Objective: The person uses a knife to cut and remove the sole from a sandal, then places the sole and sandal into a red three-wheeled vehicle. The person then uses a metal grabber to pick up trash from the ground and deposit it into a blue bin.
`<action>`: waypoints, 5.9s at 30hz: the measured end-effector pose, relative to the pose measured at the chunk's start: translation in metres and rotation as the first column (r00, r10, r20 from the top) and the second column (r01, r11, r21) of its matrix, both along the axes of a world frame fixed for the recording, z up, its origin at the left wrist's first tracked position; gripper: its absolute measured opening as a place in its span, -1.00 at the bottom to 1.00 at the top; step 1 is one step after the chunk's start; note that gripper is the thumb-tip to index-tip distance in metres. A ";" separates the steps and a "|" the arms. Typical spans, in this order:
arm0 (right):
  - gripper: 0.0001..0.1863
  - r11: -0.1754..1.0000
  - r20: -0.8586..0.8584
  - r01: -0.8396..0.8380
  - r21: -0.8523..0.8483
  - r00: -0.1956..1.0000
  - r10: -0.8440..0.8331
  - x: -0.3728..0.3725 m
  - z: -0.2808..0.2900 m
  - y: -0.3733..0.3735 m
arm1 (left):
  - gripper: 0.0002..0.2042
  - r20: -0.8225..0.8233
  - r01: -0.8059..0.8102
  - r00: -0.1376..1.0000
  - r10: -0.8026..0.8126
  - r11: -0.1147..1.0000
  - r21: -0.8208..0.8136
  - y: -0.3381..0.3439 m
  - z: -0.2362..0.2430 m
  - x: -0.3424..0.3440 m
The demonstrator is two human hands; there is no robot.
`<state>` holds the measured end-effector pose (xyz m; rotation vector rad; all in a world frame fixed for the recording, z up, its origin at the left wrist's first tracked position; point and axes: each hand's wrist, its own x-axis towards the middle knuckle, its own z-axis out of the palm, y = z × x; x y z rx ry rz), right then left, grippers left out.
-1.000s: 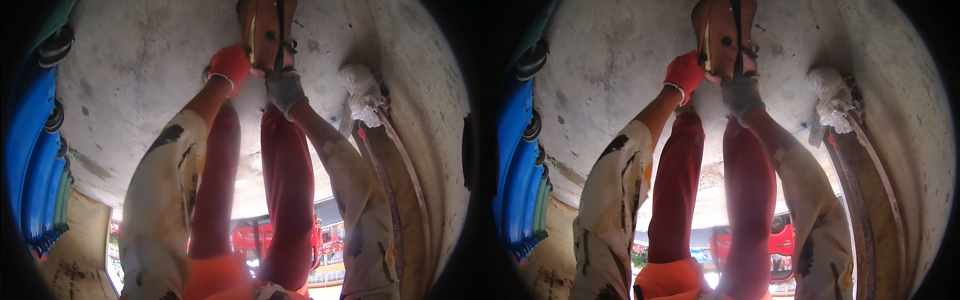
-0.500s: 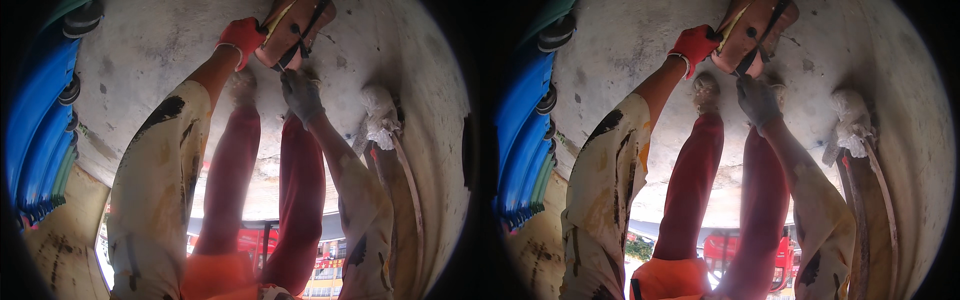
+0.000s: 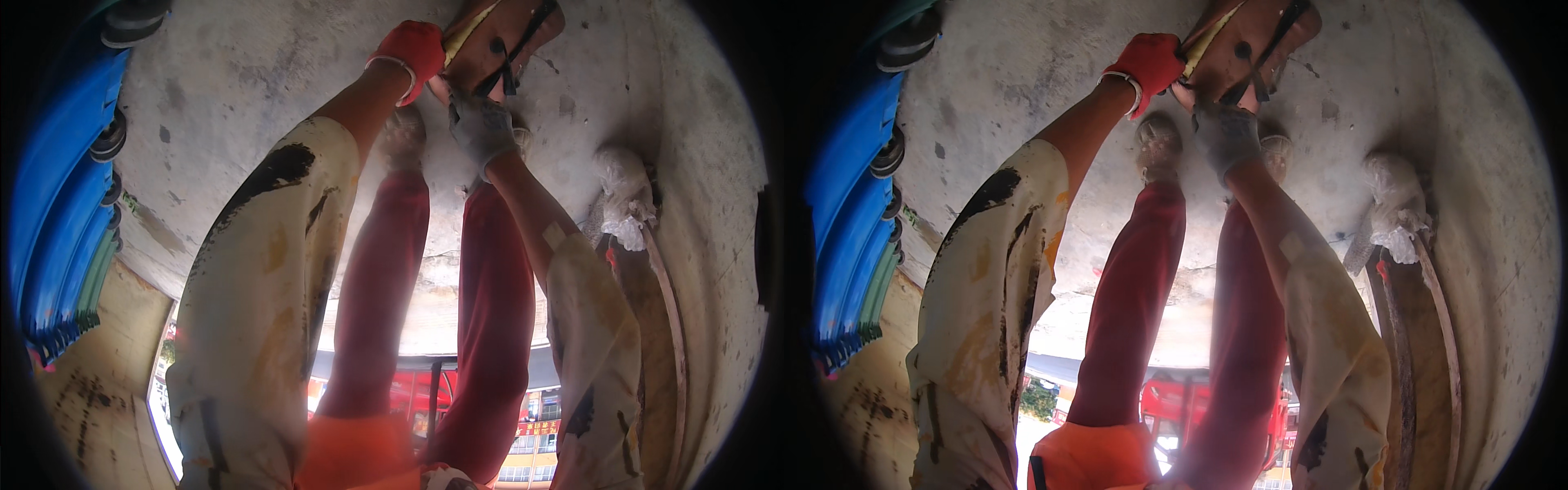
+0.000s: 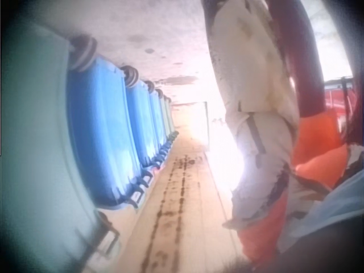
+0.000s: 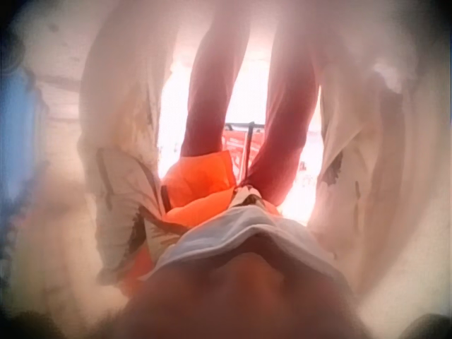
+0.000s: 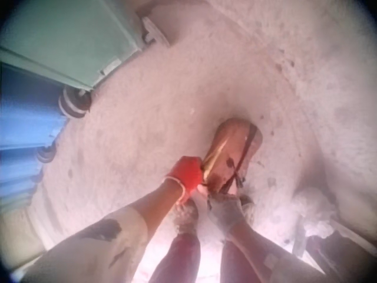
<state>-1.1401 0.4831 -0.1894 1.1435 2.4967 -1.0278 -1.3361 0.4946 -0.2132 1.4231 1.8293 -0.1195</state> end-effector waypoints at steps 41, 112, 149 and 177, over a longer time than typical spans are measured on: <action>-0.83 0.998 -0.080 0.047 0.049 0.996 -0.043 0.046 -0.020 -0.029 | -0.76 0.189 -0.122 0.973 0.130 0.991 -0.052 0.009 0.010 -0.013; -0.91 0.948 0.077 -0.262 0.179 0.965 0.252 0.125 -0.017 -0.019 | -0.59 -0.145 -0.087 0.987 0.076 0.993 -0.075 -0.051 -0.005 0.037; -0.83 0.959 0.002 -0.221 0.178 0.975 0.224 0.060 -0.013 -0.016 | -0.63 0.243 -0.831 0.278 0.929 0.360 -0.424 -0.075 0.021 0.086; -0.88 0.923 0.226 -0.364 0.129 0.917 0.329 0.068 -0.009 -0.022 | -0.70 0.075 -0.211 0.968 0.239 0.939 -0.272 -0.086 -0.011 0.086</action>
